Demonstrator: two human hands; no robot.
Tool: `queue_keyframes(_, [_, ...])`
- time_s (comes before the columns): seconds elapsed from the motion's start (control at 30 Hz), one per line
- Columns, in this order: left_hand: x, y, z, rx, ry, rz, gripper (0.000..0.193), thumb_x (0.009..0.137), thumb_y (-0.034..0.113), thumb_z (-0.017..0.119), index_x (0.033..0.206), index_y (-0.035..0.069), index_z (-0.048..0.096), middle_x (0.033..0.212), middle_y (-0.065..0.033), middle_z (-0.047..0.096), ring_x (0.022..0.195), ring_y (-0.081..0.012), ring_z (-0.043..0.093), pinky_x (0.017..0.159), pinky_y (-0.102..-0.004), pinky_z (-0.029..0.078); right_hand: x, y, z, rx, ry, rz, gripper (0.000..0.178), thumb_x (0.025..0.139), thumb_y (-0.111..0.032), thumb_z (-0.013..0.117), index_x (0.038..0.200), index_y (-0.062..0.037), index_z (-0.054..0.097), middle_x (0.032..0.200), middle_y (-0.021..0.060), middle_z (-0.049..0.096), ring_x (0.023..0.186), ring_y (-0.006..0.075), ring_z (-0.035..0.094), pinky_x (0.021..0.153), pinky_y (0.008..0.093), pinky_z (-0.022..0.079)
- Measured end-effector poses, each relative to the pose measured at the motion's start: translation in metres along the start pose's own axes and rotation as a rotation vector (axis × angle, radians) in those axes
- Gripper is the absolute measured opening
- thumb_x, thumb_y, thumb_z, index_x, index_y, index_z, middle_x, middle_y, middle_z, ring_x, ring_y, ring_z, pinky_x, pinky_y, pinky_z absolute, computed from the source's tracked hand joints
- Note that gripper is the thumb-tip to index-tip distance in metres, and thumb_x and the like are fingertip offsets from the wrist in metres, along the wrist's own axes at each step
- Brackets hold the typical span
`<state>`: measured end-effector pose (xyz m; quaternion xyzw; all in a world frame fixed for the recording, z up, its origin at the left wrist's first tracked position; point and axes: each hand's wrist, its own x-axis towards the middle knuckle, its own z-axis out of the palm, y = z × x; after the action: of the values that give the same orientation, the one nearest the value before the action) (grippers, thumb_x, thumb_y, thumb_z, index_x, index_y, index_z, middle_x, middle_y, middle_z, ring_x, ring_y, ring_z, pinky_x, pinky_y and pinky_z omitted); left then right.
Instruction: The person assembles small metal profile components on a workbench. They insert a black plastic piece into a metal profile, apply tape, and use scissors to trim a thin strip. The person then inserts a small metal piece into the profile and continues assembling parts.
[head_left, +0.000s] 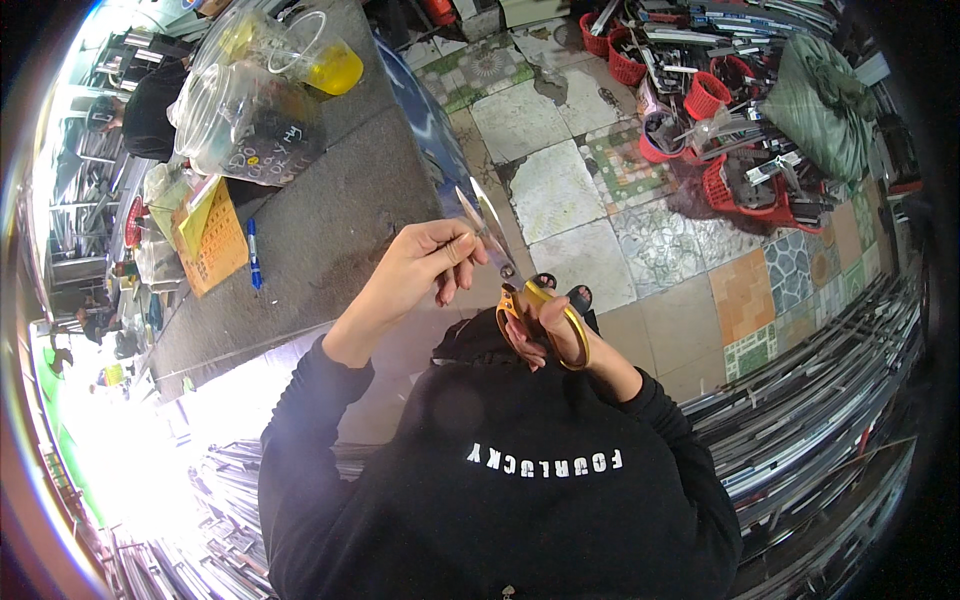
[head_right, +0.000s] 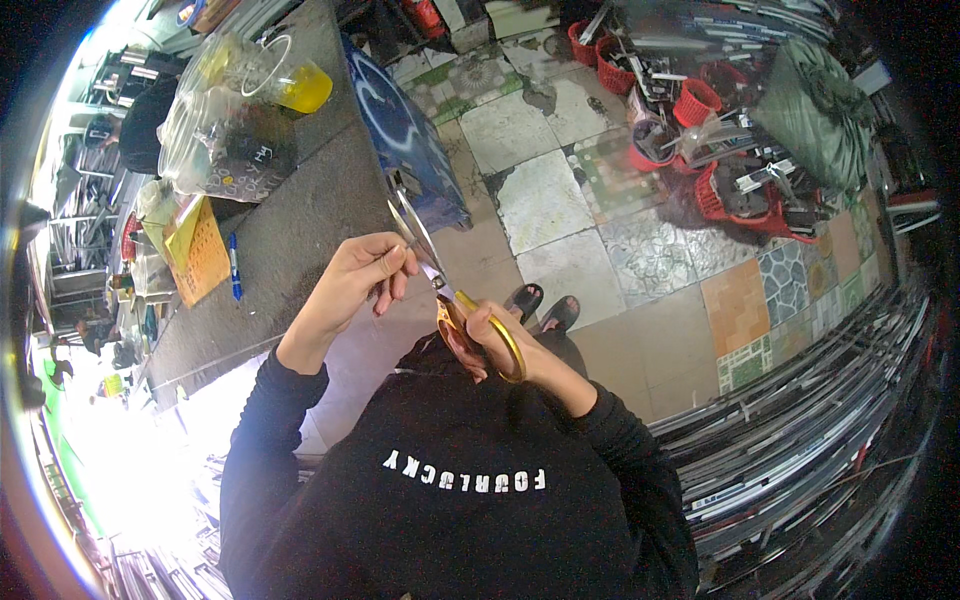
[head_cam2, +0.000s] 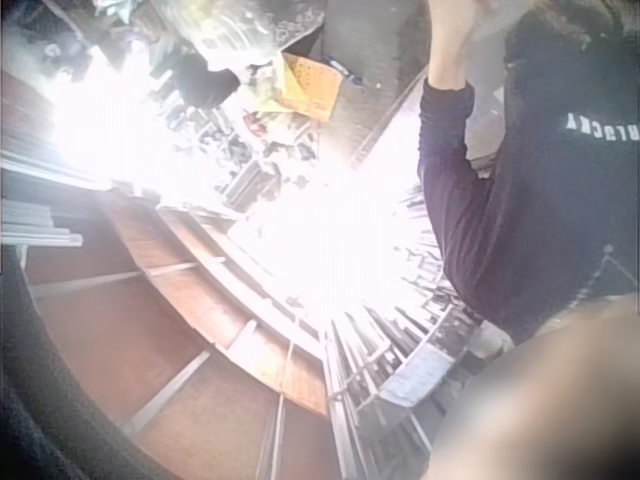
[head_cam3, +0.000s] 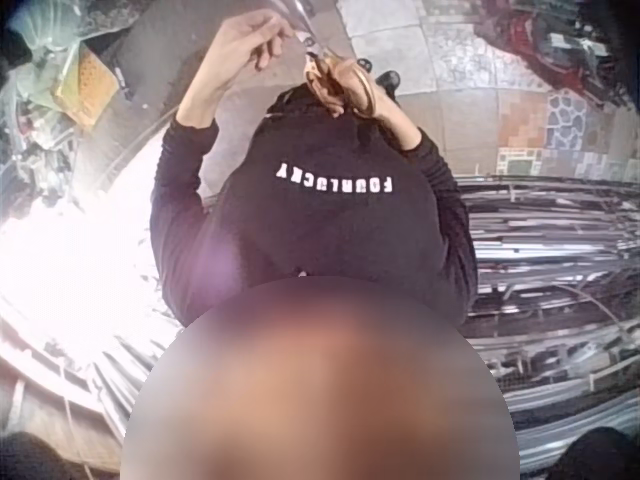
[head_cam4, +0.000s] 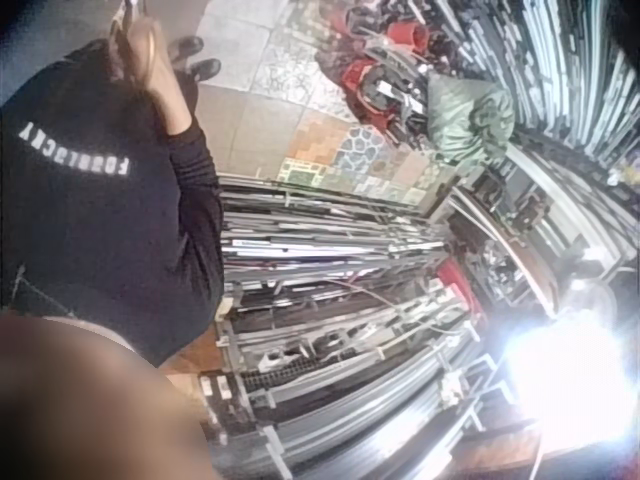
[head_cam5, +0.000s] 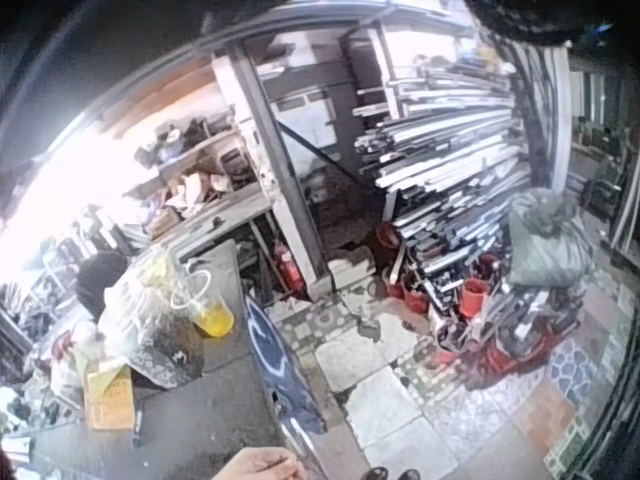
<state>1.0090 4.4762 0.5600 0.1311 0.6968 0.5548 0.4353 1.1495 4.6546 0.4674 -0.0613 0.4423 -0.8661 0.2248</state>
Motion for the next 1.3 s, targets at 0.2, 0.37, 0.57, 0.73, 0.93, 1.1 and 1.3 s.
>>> queue_keyframes(0.2, [0.005,-0.009,0.001,-0.038,0.035,0.027,0.033,0.106,0.030,0.053,0.088,0.004,0.065,0.067,-0.0007,0.060,0.052,-0.0059,0.053,0.048,-0.0195,0.041,-0.006,0.008,-0.002,-0.084,0.095,0.089,0.088,0.080,-0.092,0.034,0.084,-0.0047,0.049,0.061,0.0006,0.044,0.047,0.0108,0.046,0.043,0.0268,0.042])
queue_keyframes(0.37, [0.004,-0.017,0.005,-0.038,0.048,-0.009,0.033,0.105,0.030,0.054,0.088,0.004,0.065,0.067,-0.0003,0.060,0.053,-0.0058,0.053,0.050,-0.0200,0.041,-0.009,0.011,-0.008,0.057,-0.016,-0.012,0.083,0.088,-0.086,0.034,0.086,-0.0047,0.050,0.066,0.0018,0.045,0.053,0.0108,0.044,0.051,0.0265,0.042])
queue_keyframes(0.57, [-0.003,-0.021,0.014,-0.082,0.074,-0.018,0.029,0.105,0.026,0.056,0.091,0.003,0.067,0.067,-0.0002,0.061,0.053,-0.0059,0.054,0.051,-0.0204,0.042,-0.016,0.005,-0.016,-0.076,-0.033,0.005,0.091,0.080,-0.093,0.034,0.091,-0.0042,0.052,0.072,0.0005,0.048,0.059,0.0097,0.049,0.053,0.0253,0.043])
queue_keyframes(0.73, [-0.011,-0.018,0.024,-0.070,0.130,-0.007,0.031,0.105,0.028,0.055,0.088,0.004,0.065,0.064,0.0004,0.059,0.052,-0.0053,0.053,0.050,-0.0197,0.041,-0.017,-0.005,-0.019,-0.135,-0.069,0.025,0.092,0.079,-0.092,0.035,0.093,-0.0029,0.053,0.072,0.0006,0.049,0.060,0.0100,0.051,0.053,0.0251,0.043])
queue_keyframes(0.93, [-0.018,-0.015,0.032,-0.072,0.172,-0.027,0.031,0.104,0.026,0.056,0.088,0.002,0.066,0.063,0.0004,0.059,0.052,-0.0057,0.053,0.049,-0.0200,0.041,-0.022,-0.013,-0.025,-0.189,-0.061,0.136,0.093,0.073,-0.097,0.038,0.087,-0.0052,0.051,0.072,-0.0003,0.047,0.057,0.0080,0.046,0.052,0.0243,0.042])
queue_keyframes(1.1, [-0.024,-0.019,0.037,-0.062,0.185,-0.015,0.031,0.104,0.027,0.056,0.089,0.002,0.067,0.062,0.0005,0.058,0.052,-0.0058,0.053,0.049,-0.0200,0.041,-0.020,-0.011,-0.029,-0.260,-0.073,0.137,0.073,0.087,-0.077,0.051,0.084,-0.0038,0.051,0.065,0.0004,0.048,0.052,0.0087,0.047,0.048,0.0246,0.042])
queue_keyframes(1.3, [-0.028,-0.026,0.045,-0.067,0.253,-0.011,0.030,0.104,0.025,0.056,0.088,0.002,0.067,0.063,0.0010,0.058,0.051,-0.0048,0.051,0.049,-0.0196,0.040,-0.032,-0.006,-0.035,-0.368,-0.048,0.140,0.058,0.102,-0.057,0.045,0.083,-0.0029,0.051,0.056,0.0008,0.048,0.044,0.0124,0.050,0.041,0.0267,0.040])
